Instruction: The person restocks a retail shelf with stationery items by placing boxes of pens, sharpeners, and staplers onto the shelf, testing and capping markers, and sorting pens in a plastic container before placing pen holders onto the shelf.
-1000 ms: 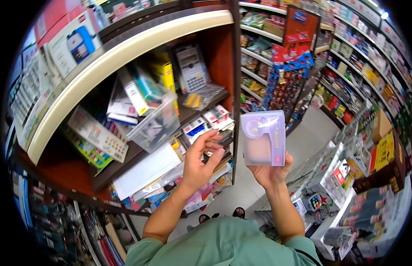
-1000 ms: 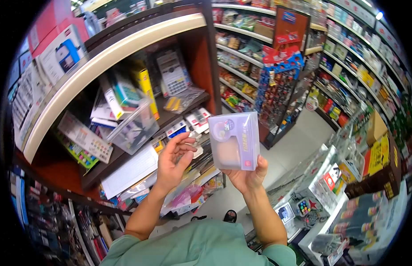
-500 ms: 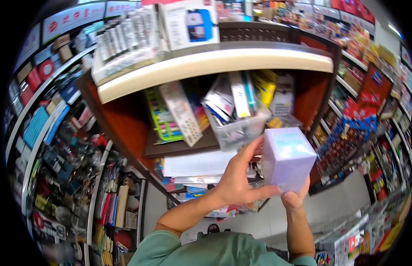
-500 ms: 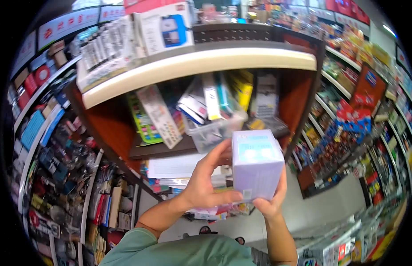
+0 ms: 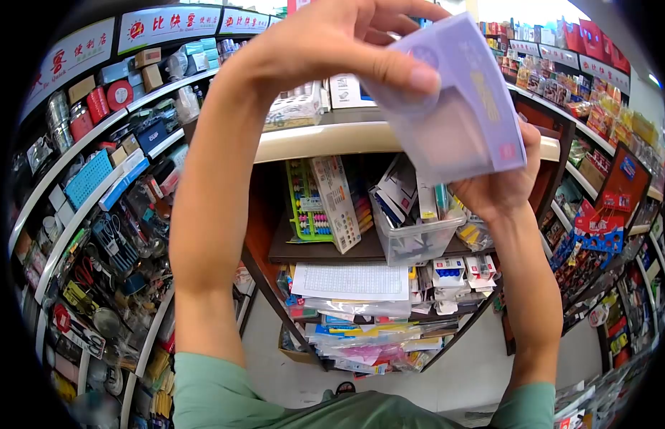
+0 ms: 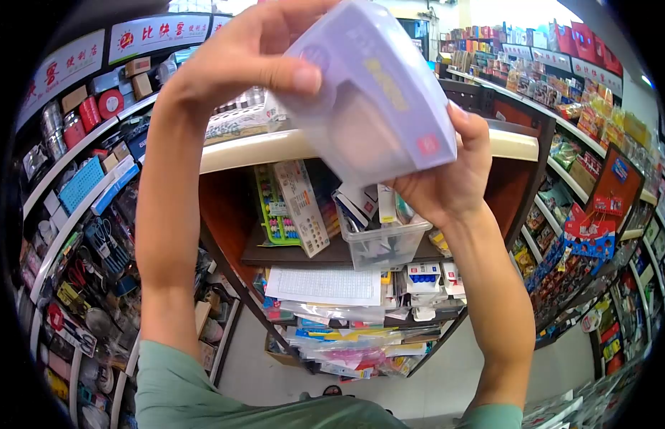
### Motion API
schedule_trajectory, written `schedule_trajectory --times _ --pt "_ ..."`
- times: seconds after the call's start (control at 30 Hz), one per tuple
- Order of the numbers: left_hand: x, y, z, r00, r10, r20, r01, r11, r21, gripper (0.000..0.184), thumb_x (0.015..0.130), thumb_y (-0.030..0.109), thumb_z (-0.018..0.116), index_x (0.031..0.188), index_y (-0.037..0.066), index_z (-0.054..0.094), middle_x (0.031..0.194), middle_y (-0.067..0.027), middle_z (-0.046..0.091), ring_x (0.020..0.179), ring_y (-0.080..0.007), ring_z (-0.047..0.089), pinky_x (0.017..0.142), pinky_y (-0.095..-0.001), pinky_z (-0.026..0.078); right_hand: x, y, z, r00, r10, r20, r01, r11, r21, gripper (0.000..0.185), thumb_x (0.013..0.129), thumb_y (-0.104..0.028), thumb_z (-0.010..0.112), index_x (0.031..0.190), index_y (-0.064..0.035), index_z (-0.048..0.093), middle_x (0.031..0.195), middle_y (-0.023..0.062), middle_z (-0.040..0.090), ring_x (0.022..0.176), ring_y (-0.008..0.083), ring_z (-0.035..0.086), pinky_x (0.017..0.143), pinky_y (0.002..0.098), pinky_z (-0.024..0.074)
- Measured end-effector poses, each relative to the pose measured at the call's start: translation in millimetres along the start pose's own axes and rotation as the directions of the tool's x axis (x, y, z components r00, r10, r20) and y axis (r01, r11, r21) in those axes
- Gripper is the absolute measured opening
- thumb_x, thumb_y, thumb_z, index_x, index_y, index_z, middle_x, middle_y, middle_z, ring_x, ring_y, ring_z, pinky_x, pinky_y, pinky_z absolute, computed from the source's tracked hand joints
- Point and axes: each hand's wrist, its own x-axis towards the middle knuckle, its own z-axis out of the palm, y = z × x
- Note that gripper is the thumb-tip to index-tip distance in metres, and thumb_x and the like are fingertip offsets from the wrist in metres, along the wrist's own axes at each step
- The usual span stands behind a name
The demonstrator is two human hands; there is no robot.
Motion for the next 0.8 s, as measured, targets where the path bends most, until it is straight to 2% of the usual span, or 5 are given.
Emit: schedule_trajectory --times 0.07,0.4,0.63,0.7,0.8 --pt "9.4 11.3 -14.5 0.988 -0.136 0.08 0.146 0.978 -0.147 0.09 0.064 0.034 0.087 0.137 -0.001 0.047 0.122 -0.017 0.062 0.112 -0.0268 0.059 0.1 -0.0386 0.046 13.2 4.9 6.2 0.999 -0.031 0.018 0.031 0.999 -0.007 0.072 0.091 -0.056 0.038 0.136 -0.0008 0.043 0.127 0.0198 0.055 0.108 0.0328 0.062 0.089 0.0533 0.0529" --pt "40.9 -6.5 -63.6 0.974 -0.138 -0.179 0.199 0.899 0.389 0.092 0.059 0.036 0.089 0.129 -0.009 0.052 0.113 -0.0205 0.065 0.106 -0.0282 0.061 0.098 -0.0333 0.045 1.5 -29.1 5.2 0.876 -0.397 -0.276 0.131 0.744 -0.655 0.053 0.1 -0.037 0.037 0.136 0.0025 0.037 0.123 0.0238 0.055 0.102 0.0333 0.063 0.086 0.0432 0.0553" --pt "77.3 -19.6 -60.7 0.95 -0.313 -0.016 0.221 0.634 0.741 0.076 0.058 0.028 0.088 0.12 -0.007 0.061 0.11 -0.0197 0.067 0.103 -0.0263 0.064 0.09 -0.0335 0.051 -14.1 -35.6 19.8 0.829 -0.506 -0.237 0.084 0.532 -0.843 0.053 0.101 -0.035 0.037 0.138 0.0017 0.037 0.119 0.0191 0.056 0.098 0.0251 0.063 0.081 0.0342 0.0547" --pt "80.4 -31.0 -58.1 0.948 -0.263 0.178 0.02 0.61 0.792 0.059 0.076 0.029 0.076 0.117 -0.01 0.06 0.103 -0.0205 0.069 0.091 -0.0256 0.068 0.082 -0.0338 0.055 -21.0 -37.9 21.5 0.827 -0.518 -0.219 0.09 0.506 -0.858 0.052 0.101 -0.035 0.038 0.138 0.0014 0.037 0.118 0.0183 0.057 0.098 0.0239 0.063 0.08 0.033 0.0545" --pt "92.6 -41.1 -30.4 0.885 -0.458 0.078 0.081 0.316 0.945 0.073 0.055 0.014 0.085 0.123 0.001 0.063 0.118 -0.0174 0.065 0.108 -0.0314 0.063 0.095 -0.0352 0.049 -35.8 -42.4 19.6 0.832 -0.522 -0.187 0.117 0.494 -0.861 0.049 0.1 -0.031 0.043 0.137 0.0003 0.039 0.118 0.0162 0.056 0.099 0.0212 0.062 0.081 0.0329 0.0519"
